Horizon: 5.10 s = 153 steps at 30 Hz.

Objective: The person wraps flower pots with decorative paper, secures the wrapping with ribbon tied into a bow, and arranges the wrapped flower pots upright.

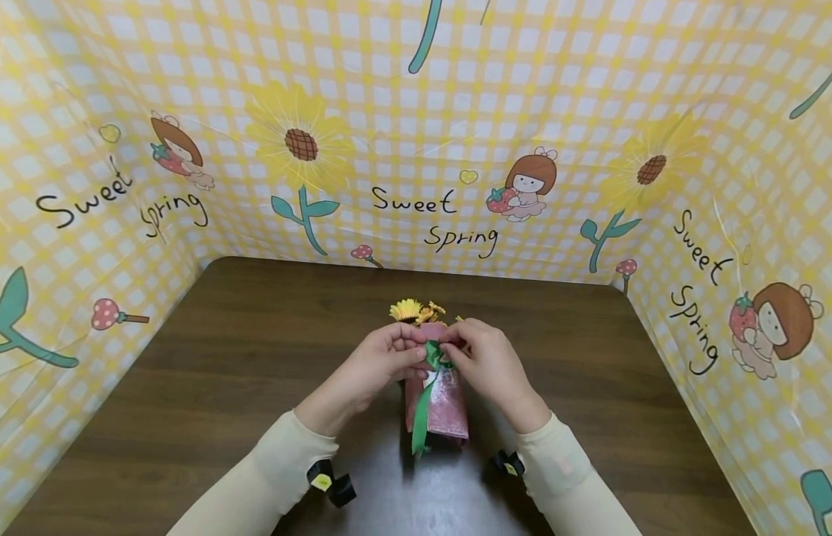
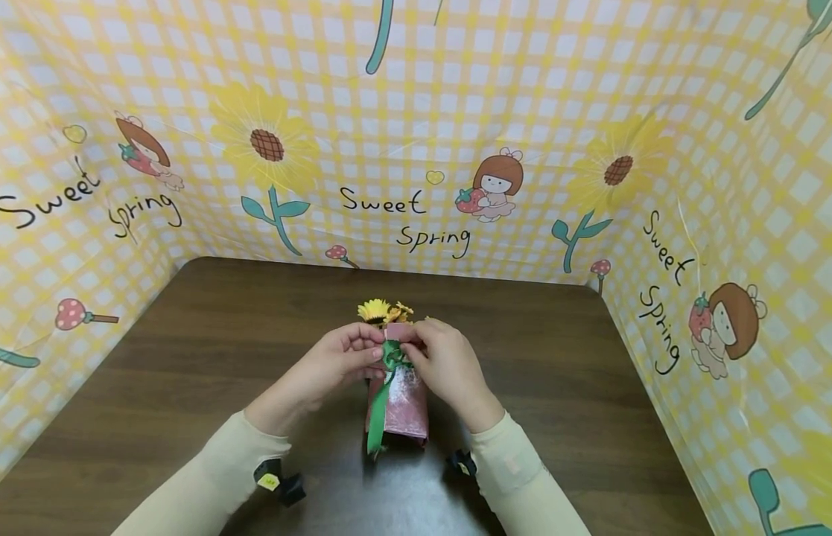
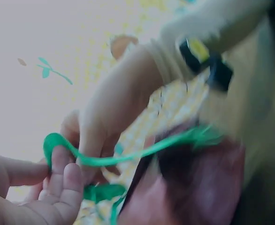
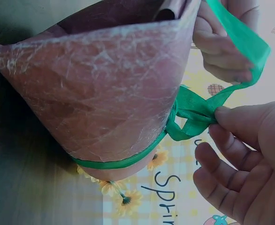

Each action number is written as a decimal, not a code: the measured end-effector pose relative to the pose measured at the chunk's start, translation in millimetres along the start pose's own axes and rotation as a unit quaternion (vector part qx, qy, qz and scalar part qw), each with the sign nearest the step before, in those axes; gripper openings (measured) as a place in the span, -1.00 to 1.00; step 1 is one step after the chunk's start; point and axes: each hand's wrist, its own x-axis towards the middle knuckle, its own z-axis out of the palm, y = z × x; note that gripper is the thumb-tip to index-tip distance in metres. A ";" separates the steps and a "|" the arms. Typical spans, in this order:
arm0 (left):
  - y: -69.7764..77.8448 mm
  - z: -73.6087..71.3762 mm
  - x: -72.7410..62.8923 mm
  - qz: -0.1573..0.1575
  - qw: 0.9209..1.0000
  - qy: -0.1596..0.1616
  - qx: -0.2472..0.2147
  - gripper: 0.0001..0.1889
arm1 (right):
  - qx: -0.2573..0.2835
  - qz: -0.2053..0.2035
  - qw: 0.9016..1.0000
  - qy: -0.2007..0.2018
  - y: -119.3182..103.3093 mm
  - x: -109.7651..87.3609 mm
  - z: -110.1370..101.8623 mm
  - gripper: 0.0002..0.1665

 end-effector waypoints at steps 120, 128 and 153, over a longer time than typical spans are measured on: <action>-31.4 16.9 44.4 0.166 0.857 0.068 0.483 -0.74 | 0.060 0.016 0.998 -0.024 4.3 1.9 -0.6 -0.93; -29.4 14.2 45.6 0.138 0.865 0.040 0.480 -0.69 | 0.061 0.016 0.998 -0.022 4.9 1.3 0.9 -0.93; -14.5 7.2 40.5 0.089 0.904 0.040 0.415 -0.72 | 0.054 0.030 0.998 -0.025 5.0 2.5 -2.4 -0.93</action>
